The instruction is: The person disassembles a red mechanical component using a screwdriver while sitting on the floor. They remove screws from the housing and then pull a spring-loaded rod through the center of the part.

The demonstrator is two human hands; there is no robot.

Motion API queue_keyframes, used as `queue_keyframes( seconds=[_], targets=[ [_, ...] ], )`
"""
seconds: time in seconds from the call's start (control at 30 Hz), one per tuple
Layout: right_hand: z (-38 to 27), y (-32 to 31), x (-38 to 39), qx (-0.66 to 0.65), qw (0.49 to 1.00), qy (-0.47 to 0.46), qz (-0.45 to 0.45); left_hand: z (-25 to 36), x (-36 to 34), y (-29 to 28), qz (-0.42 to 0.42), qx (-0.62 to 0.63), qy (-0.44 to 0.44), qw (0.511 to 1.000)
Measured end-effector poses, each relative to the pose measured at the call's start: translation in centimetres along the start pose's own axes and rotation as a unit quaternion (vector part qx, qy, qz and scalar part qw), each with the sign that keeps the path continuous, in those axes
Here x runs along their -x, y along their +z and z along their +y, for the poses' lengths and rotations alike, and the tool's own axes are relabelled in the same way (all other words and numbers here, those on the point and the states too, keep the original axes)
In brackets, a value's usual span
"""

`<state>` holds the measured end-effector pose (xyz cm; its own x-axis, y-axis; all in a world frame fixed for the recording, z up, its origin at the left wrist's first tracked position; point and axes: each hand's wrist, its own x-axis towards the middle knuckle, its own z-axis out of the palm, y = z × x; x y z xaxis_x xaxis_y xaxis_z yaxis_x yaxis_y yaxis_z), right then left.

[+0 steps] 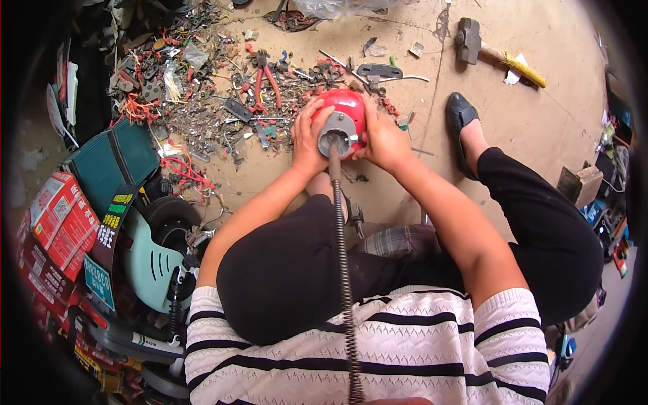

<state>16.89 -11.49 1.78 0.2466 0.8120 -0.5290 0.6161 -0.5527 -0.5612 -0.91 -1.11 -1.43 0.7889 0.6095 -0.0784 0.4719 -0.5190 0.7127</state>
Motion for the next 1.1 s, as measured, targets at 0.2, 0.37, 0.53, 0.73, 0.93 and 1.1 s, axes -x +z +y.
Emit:
queue_keyframes(
  seconds=[0.2, 0.37, 0.53, 0.73, 0.93, 1.1],
  targets=[
    [-0.3, -0.2, -0.4, 0.042, 0.998, 0.025, -0.042, 0.1, 0.2, -0.5, -0.007, -0.004, 0.005, 1.000],
    [0.3, 0.6, -0.6, -0.016, 0.996, 0.044, -0.071, 0.4, 0.2, -0.2, -0.005, -0.021, 0.008, 1.000],
    [0.7, 1.0, -0.5, 0.004, 0.998, 0.033, -0.046, 1.2, 0.0, -0.4, -0.012, -0.022, 0.018, 1.000],
    [0.9, 1.1, -0.5, 0.015, 0.999, 0.022, -0.023, 1.4, 0.4, -0.1, -0.005, -0.018, 0.047, 0.999],
    [1.1, 1.1, -0.4, 0.007, 0.999, 0.023, -0.038, 1.4, 0.3, -0.1, -0.007, -0.017, 0.061, 0.998],
    [1.5, 1.4, -0.4, -0.013, 0.998, 0.043, -0.039, 1.4, 0.1, 0.3, 0.000, -0.017, 0.076, 0.997]
  ],
)
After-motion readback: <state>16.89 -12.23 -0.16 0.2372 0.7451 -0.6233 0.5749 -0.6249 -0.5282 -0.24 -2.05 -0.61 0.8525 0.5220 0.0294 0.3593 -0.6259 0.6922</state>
